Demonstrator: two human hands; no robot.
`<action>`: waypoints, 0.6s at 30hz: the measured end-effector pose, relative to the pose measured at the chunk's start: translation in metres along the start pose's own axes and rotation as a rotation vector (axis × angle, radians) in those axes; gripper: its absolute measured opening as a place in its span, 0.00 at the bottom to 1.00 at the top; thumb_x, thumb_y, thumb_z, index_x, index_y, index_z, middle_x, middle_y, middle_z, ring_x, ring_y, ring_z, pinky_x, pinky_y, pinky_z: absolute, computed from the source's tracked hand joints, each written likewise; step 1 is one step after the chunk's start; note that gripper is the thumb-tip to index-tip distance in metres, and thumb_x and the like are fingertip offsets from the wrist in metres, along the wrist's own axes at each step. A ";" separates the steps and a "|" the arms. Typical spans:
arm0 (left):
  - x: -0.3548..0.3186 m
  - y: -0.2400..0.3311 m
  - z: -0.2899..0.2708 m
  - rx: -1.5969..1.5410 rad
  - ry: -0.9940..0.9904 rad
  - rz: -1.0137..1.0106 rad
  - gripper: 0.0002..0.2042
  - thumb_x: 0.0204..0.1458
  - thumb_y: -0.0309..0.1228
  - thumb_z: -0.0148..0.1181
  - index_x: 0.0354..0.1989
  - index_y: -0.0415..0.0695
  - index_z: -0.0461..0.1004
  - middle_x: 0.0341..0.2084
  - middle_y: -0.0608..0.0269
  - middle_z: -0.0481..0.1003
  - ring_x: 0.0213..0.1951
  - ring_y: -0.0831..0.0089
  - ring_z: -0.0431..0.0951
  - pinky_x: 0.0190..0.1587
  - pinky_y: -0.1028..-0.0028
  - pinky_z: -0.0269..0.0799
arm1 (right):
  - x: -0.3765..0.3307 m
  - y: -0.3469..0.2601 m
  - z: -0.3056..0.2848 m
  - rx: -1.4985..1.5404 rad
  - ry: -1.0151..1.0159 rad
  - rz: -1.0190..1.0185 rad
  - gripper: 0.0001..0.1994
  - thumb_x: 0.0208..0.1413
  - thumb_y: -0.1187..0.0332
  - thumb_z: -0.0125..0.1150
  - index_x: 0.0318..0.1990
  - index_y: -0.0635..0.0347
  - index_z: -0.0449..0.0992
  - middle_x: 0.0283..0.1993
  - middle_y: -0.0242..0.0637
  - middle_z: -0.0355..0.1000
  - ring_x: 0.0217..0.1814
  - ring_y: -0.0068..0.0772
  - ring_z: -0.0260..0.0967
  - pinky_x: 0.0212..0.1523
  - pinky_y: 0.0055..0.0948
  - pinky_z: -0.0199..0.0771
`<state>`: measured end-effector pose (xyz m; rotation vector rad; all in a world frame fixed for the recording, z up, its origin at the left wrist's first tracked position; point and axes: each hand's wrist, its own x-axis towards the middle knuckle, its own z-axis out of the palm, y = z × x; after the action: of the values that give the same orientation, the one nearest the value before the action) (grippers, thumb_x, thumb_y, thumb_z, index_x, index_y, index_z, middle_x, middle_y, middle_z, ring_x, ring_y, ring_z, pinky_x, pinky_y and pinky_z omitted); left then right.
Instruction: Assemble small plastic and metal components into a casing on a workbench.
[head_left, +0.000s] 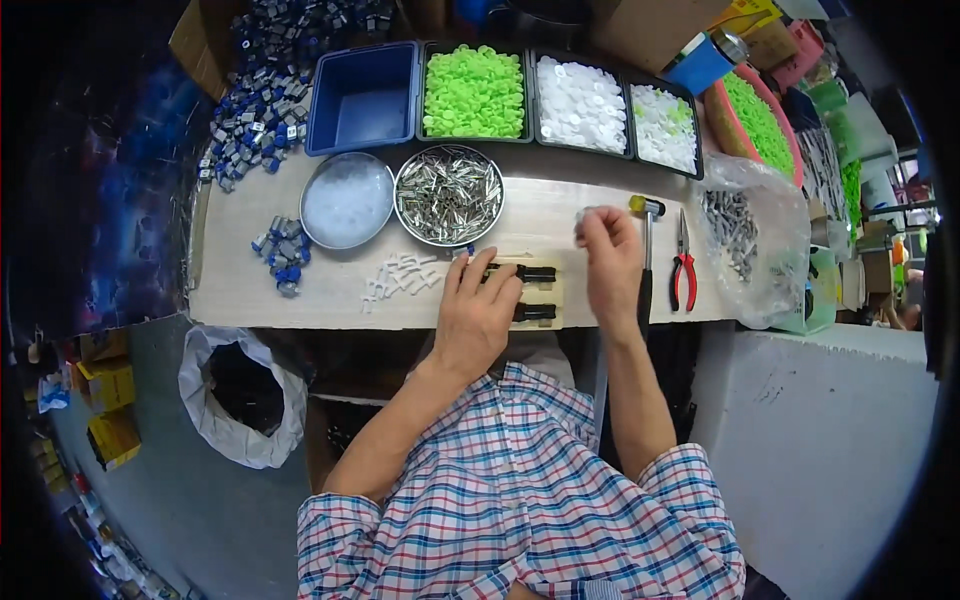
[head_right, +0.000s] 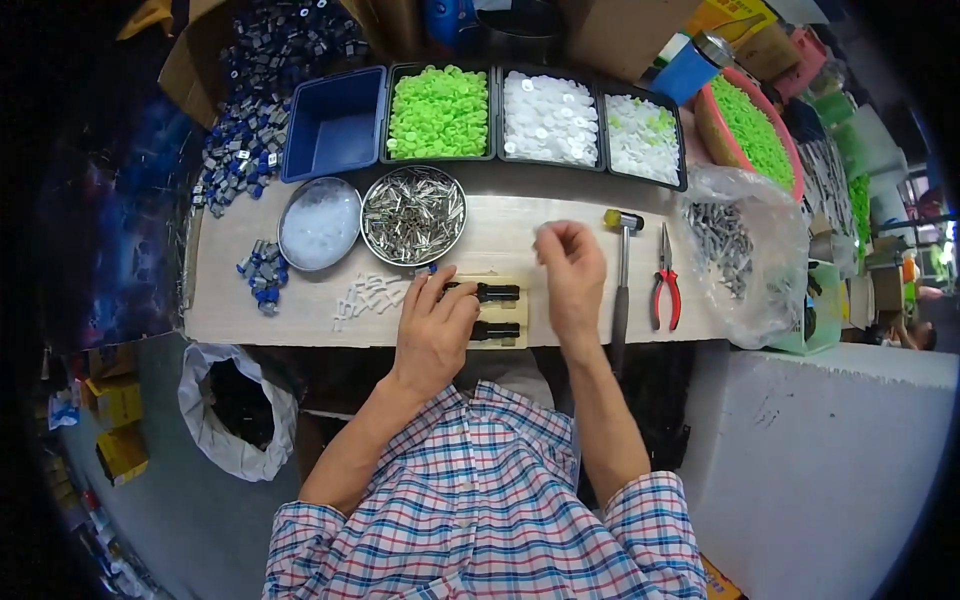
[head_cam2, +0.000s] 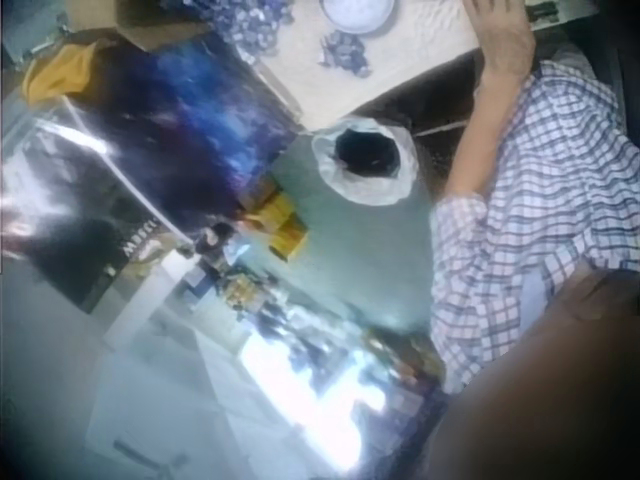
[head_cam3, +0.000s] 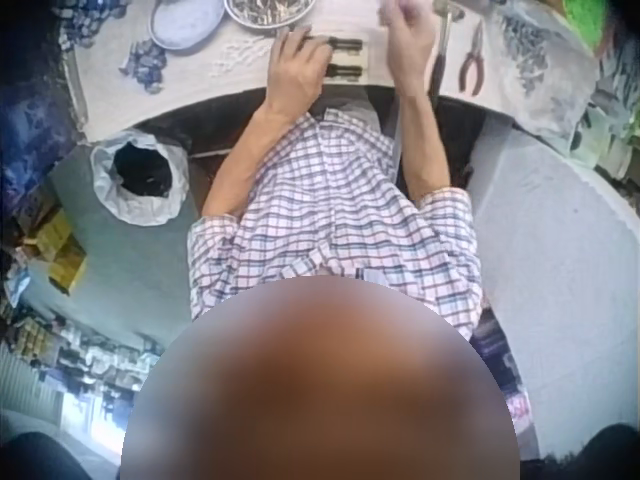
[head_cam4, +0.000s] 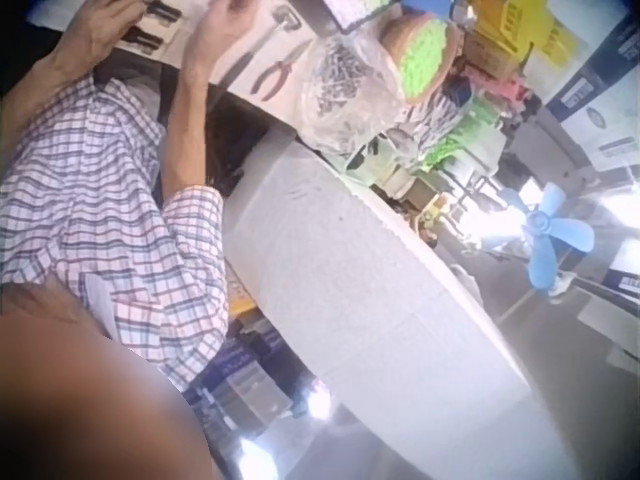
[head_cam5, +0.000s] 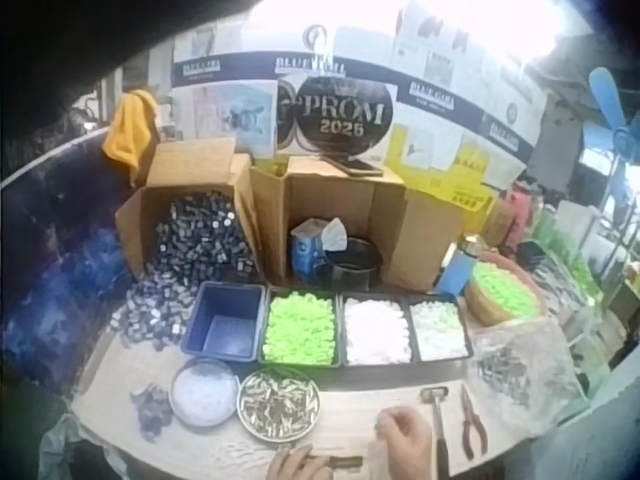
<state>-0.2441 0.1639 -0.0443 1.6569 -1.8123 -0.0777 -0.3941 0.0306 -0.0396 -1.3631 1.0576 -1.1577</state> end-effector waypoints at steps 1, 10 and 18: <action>0.000 0.000 0.000 -0.032 -0.002 -0.031 0.06 0.54 0.22 0.62 0.38 0.39 0.75 0.47 0.55 0.78 0.60 0.50 0.72 0.66 0.47 0.60 | -0.011 -0.003 0.004 0.176 -0.027 0.121 0.06 0.65 0.72 0.61 0.43 0.65 0.74 0.37 0.32 0.74 0.36 0.20 0.68 0.41 0.21 0.69; -0.013 0.011 -0.028 -0.687 0.153 -0.484 0.02 0.59 0.19 0.60 0.38 0.35 0.77 0.37 0.55 0.80 0.40 0.67 0.80 0.45 0.71 0.76 | -0.094 -0.028 0.019 0.517 -0.127 0.477 0.06 0.66 0.72 0.60 0.44 0.65 0.73 0.39 0.34 0.74 0.38 0.22 0.70 0.42 0.22 0.71; -0.015 0.027 -0.039 -0.915 0.104 -0.548 0.04 0.60 0.20 0.61 0.41 0.33 0.79 0.40 0.58 0.82 0.38 0.76 0.81 0.44 0.77 0.78 | -0.107 -0.029 0.024 0.777 -0.169 0.613 0.08 0.66 0.70 0.62 0.47 0.63 0.72 0.42 0.34 0.75 0.41 0.22 0.72 0.44 0.23 0.74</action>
<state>-0.2485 0.1977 -0.0082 1.3553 -0.9348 -0.8954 -0.3865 0.1420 -0.0215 -0.4594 0.7011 -0.8255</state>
